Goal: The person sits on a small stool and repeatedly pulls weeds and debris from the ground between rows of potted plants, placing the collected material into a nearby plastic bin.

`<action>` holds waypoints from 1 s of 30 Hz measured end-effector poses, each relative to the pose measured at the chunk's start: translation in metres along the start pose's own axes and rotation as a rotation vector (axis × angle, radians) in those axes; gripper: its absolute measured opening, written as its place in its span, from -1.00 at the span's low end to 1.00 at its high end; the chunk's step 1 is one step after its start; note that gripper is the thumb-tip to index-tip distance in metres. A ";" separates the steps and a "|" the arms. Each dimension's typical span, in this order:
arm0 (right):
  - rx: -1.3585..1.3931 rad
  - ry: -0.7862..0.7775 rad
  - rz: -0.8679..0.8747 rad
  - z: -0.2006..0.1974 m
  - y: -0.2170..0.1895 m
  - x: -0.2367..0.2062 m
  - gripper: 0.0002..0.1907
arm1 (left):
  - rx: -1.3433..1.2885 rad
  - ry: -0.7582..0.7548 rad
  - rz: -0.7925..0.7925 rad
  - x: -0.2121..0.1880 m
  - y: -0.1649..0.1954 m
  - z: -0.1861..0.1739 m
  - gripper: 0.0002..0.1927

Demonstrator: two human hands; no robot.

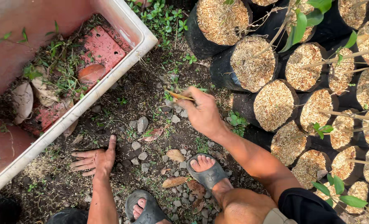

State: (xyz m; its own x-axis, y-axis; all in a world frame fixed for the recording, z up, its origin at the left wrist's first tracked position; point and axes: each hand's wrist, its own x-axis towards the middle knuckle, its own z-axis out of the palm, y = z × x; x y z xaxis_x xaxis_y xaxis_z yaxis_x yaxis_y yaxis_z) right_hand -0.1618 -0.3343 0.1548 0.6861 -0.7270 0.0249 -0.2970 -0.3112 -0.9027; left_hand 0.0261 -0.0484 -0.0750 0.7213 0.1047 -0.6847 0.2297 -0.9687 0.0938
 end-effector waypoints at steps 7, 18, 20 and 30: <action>-0.027 -0.183 -0.605 0.039 -0.080 0.068 -0.51 | -0.079 -0.062 0.034 0.004 -0.002 0.002 0.67; -0.328 0.860 -0.142 -0.118 0.110 0.155 -0.78 | -0.025 -0.021 0.009 0.008 -0.001 0.003 0.66; -0.285 0.722 0.004 -0.144 0.122 0.185 -0.62 | -0.061 0.004 0.032 0.016 -0.007 0.012 0.65; -0.805 0.409 -0.342 -0.162 0.133 0.266 -0.79 | -0.065 -0.016 0.027 0.028 -0.012 0.016 0.65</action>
State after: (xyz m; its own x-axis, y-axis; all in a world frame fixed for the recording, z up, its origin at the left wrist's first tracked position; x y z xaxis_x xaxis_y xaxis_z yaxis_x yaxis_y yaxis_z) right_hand -0.1262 -0.6685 0.1109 0.5813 -0.6285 0.5168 -0.5947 -0.7617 -0.2573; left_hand 0.0330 -0.0370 -0.1070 0.7175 0.0745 -0.6925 0.2523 -0.9546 0.1586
